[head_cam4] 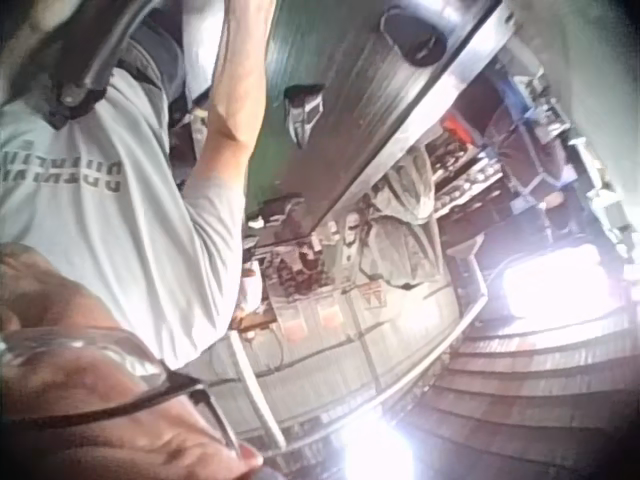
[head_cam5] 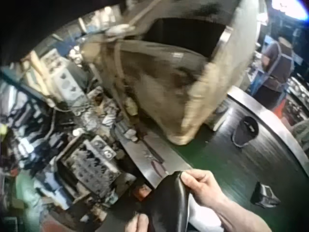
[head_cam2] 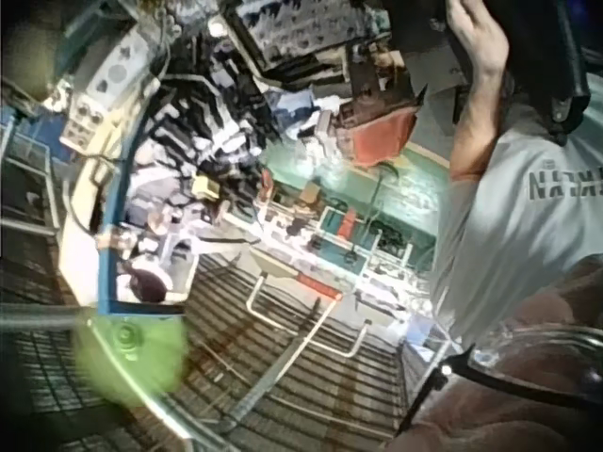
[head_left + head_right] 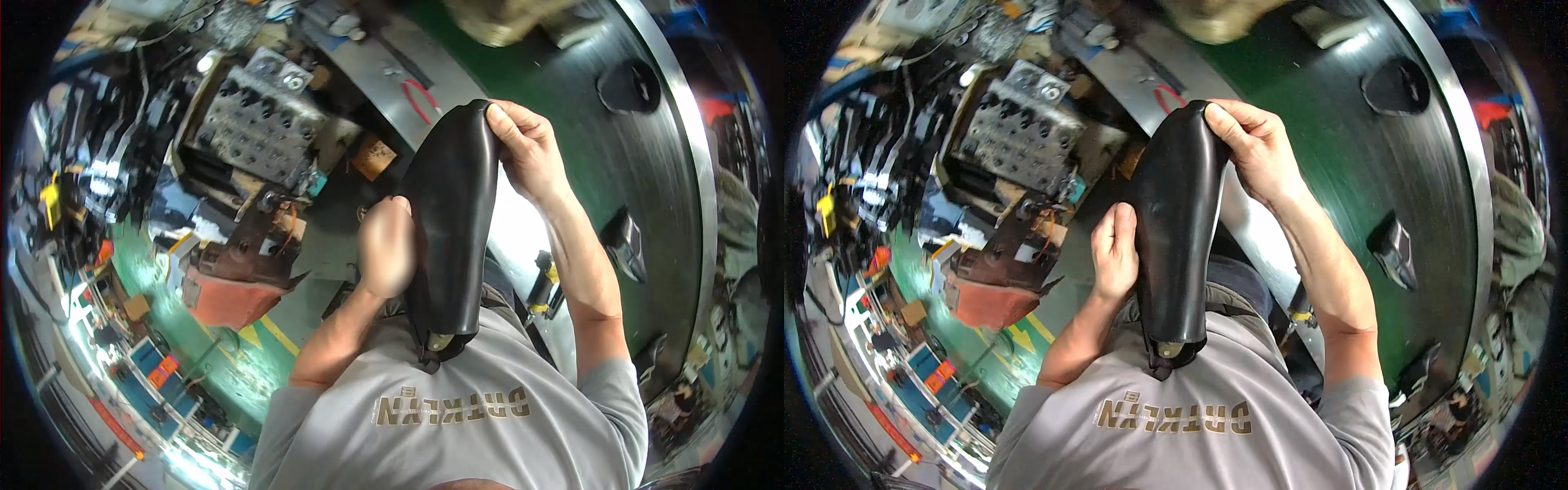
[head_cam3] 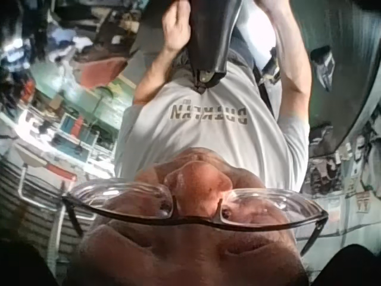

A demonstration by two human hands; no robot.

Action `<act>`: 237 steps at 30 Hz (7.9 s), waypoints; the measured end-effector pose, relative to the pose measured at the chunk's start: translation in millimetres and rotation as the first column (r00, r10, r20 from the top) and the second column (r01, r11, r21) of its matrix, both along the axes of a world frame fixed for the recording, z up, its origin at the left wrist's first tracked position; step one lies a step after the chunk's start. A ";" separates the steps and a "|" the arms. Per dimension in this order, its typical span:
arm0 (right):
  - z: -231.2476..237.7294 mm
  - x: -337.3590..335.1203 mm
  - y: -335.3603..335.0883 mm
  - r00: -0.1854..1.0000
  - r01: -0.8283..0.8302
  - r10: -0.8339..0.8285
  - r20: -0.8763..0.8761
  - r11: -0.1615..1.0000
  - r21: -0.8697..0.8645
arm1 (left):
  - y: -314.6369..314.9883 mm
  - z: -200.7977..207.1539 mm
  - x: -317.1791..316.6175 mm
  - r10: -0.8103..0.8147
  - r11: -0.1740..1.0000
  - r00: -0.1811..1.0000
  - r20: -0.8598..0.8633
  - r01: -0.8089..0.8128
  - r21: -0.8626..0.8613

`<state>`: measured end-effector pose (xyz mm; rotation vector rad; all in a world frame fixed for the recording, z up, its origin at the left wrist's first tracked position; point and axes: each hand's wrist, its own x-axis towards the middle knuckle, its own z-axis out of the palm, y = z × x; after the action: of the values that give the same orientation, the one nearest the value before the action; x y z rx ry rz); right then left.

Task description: The person picks up black shoe uppers from a conveyor belt and places them onto a machine fixture. They operate the machine to process the shoes, then remove them and return them to the belt. This cycle is repeated for multiple shoes throughout the clip.

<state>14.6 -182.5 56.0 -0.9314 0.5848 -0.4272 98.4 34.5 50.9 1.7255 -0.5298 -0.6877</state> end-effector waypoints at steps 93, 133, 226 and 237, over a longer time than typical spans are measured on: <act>61.9 522.1 378.7 0.870 -0.490 0.477 0.126 0.865 0.111 | 305.4 35.8 449.4 0.881 0.318 0.415 -0.226 -0.875 -0.365; 42.8 461.9 394.6 0.875 -0.477 0.438 0.207 0.708 0.521 | 300.0 31.9 399.3 0.129 0.273 0.559 -0.819 -0.814 -0.512; -248.3 146.8 293.4 0.709 -0.619 0.129 -0.693 0.584 -0.525 | 446.3 -191.3 163.0 0.888 0.450 0.448 -0.100 -0.893 -0.004; -215.5 46.6 238.8 0.699 -0.526 0.295 -0.651 0.829 -0.188 | 444.8 -255.1 20.8 0.881 0.432 0.113 -0.459 -0.587 0.684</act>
<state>61.2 56.3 -159.5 -1.5465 0.8557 0.2164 119.2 479.3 -204.2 1.4697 1.2001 -0.6726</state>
